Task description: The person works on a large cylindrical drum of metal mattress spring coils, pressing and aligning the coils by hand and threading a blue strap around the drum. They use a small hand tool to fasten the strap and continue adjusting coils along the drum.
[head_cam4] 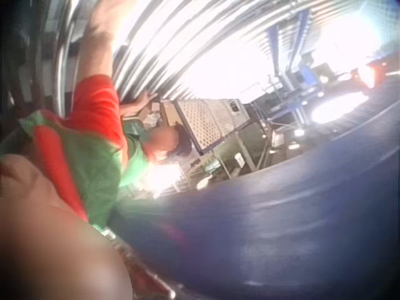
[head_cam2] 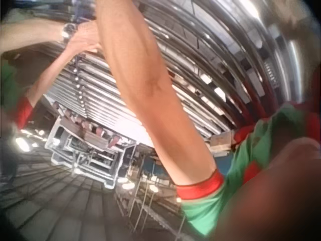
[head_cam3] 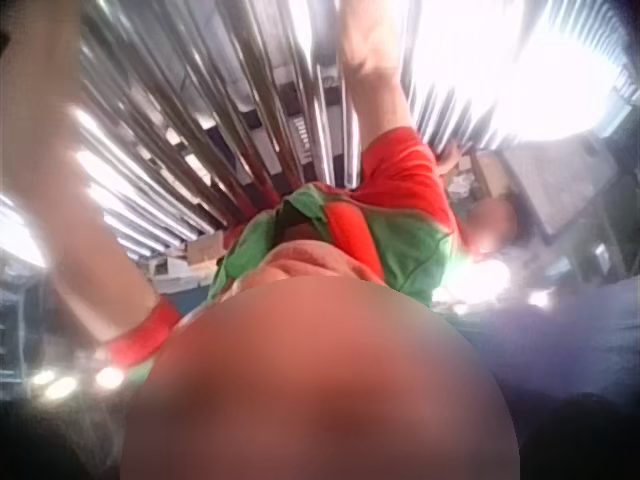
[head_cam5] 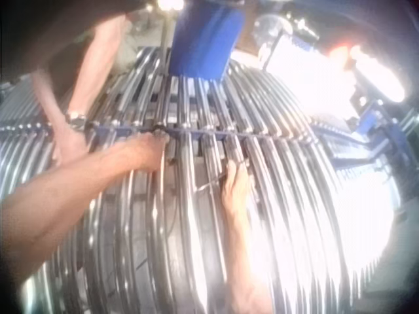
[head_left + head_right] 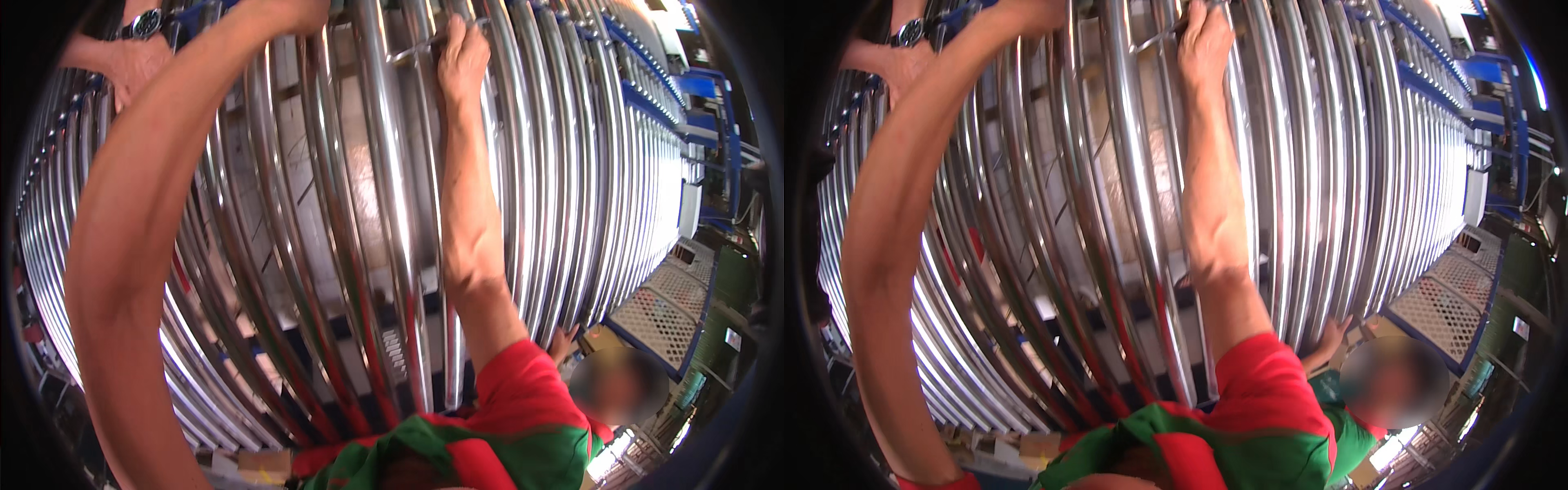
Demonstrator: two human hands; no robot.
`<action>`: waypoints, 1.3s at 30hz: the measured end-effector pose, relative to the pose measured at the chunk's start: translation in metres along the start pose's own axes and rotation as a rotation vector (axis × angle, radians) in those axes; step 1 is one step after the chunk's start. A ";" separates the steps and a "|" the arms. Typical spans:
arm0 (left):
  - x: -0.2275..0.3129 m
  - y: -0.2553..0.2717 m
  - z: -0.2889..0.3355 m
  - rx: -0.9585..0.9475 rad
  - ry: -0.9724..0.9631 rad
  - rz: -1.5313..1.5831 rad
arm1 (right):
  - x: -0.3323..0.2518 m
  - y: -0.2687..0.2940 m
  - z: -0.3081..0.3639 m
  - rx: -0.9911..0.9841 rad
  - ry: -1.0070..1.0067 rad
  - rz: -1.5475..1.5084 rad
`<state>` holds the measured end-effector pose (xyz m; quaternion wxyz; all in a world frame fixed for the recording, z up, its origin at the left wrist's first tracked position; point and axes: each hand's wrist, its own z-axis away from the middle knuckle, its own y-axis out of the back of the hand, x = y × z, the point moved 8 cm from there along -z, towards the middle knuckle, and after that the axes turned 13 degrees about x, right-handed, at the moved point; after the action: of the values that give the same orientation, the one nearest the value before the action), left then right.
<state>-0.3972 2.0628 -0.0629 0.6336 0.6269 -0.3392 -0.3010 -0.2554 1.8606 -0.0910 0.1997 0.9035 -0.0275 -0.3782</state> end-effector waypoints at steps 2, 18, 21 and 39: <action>0.002 0.001 -0.008 0.065 -0.002 -0.018 | 0.005 0.002 -0.006 0.068 -0.065 -0.085; -0.011 0.003 0.000 0.145 -0.002 0.066 | -0.007 -0.001 0.001 -0.048 -0.106 -0.080; -0.025 0.008 0.018 0.262 0.201 0.225 | -0.002 -0.002 0.001 -0.048 -0.162 -0.054; 0.081 -0.015 -0.060 0.444 -0.705 -0.556 | -0.006 -0.004 -0.002 -0.047 -0.117 -0.034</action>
<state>-0.3003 2.0329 -0.0723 0.2274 0.6734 -0.4087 -0.5726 -0.2589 1.8662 -0.0874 0.2123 0.8754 -0.0150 -0.4341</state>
